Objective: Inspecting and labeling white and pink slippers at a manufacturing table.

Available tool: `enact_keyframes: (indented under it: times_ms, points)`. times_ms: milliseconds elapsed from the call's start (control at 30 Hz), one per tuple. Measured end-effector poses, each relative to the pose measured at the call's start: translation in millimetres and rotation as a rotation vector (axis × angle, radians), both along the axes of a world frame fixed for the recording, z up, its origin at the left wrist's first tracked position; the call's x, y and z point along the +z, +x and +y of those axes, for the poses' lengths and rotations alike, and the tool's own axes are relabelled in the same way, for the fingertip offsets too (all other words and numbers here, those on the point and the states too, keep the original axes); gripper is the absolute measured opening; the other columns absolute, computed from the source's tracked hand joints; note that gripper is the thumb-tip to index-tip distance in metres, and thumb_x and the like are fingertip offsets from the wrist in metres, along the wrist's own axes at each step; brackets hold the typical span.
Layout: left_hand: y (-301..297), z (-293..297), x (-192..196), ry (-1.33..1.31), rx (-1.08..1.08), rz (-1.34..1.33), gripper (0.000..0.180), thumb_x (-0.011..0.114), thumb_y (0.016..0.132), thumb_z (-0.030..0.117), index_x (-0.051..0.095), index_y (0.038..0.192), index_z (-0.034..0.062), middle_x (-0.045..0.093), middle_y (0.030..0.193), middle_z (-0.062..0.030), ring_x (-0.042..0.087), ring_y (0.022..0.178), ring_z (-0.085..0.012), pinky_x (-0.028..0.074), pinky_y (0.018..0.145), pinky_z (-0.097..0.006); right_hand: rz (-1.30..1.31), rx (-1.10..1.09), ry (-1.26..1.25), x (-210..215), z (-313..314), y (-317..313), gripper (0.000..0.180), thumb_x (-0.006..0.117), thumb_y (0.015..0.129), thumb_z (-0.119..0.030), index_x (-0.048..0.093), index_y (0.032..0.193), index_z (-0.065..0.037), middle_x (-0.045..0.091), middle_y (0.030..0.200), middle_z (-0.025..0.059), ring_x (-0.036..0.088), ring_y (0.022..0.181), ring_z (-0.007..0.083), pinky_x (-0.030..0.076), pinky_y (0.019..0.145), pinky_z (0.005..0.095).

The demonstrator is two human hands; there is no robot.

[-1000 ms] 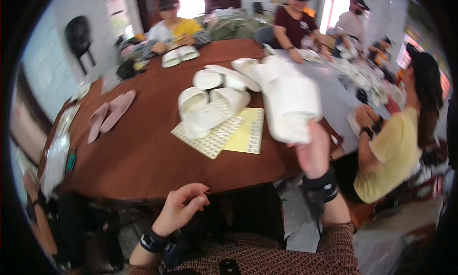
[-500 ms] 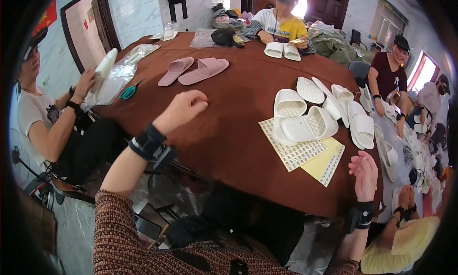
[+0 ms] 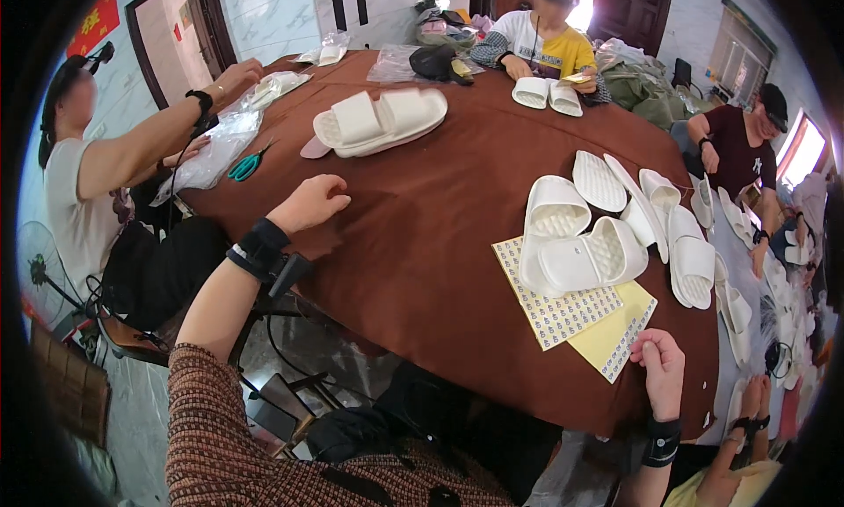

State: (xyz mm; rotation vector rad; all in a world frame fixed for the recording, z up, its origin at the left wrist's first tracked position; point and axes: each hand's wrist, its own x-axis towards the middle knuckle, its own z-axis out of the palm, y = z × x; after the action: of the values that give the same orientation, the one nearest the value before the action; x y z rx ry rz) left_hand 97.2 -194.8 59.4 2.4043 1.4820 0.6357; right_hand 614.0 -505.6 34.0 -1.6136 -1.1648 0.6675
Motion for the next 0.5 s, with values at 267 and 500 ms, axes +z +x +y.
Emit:
enact_keyframes:
  times_ms: [267, 500]
  points:
    - [-37, 86, 8, 0.262, 0.214, -0.045, 0.036, 0.063, 0.088, 0.032, 0.066, 0.091, -0.0033, 0.068, 0.089, -0.0225, 0.066, 0.086, -0.0375, 0.051, 0.077, -0.043, -0.065, 0.052, -0.009, -1, -1, 0, 0.015, 0.049, 0.094, 0.002, 0.061, 0.103, 0.004, 0.065, 0.086, 0.0047, 0.059, 0.076, 0.0096, 0.049, 0.072, 0.0238]
    - [-61, 158, 0, 0.187, 0.422, -0.107, 0.048, 0.065, 0.087, 0.04, 0.065, 0.094, -0.0073, 0.068, 0.082, -0.019, 0.065, 0.077, -0.0258, 0.05, 0.071, -0.038, -0.101, 0.04, -0.037, 2, -1, -2, 0.015, 0.049, 0.093, 0.003, 0.061, 0.102, 0.005, 0.065, 0.087, 0.0064, 0.059, 0.075, 0.0104, 0.05, 0.071, 0.0237]
